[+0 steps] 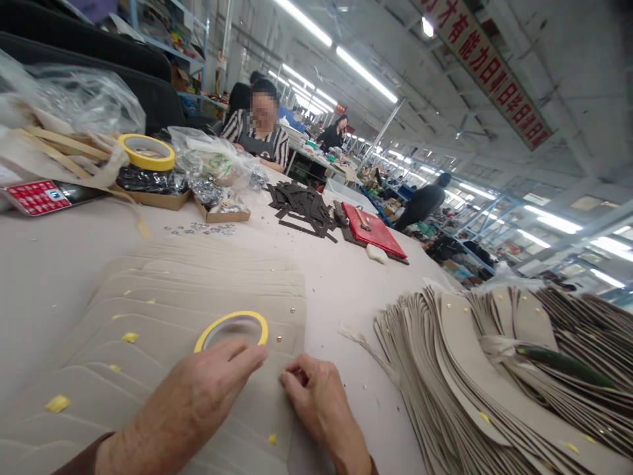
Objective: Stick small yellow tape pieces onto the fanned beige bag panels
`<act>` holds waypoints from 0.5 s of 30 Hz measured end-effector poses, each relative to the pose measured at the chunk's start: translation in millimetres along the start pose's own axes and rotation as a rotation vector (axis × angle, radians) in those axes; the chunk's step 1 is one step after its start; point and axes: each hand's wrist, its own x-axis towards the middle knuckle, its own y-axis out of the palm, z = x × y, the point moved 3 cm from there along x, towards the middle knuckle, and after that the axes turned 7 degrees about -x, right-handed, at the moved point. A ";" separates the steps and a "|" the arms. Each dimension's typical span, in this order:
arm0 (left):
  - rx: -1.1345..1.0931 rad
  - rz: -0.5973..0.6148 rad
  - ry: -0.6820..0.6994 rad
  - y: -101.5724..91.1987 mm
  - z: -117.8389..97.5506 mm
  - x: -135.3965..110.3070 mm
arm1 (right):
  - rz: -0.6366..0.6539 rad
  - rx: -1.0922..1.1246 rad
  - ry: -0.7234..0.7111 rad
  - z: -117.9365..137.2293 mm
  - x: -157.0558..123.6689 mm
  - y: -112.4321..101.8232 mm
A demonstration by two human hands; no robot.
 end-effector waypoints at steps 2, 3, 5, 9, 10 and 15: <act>-0.068 -0.057 0.036 -6.3 -0.1 1.2 | 0.068 0.037 0.018 -3.4 -4.8 -3.6; -0.078 -0.070 0.053 -7.6 0.2 1.5 | 0.083 0.063 0.022 -5.3 -6.4 -4.0; -0.055 -0.081 0.078 -6.7 2.9 1.0 | 0.050 0.103 0.008 -8.2 -7.7 -3.3; 0.102 -0.003 0.049 3.6 17.3 -5.8 | -0.135 0.100 -0.044 -10.4 -9.0 -1.5; 0.140 0.051 0.028 6.4 20.4 -8.4 | -0.159 0.090 -0.052 -10.6 -10.2 -1.2; 0.153 0.318 -0.058 12.3 11.2 -22.6 | -0.143 0.054 -0.061 -12.9 -18.3 0.1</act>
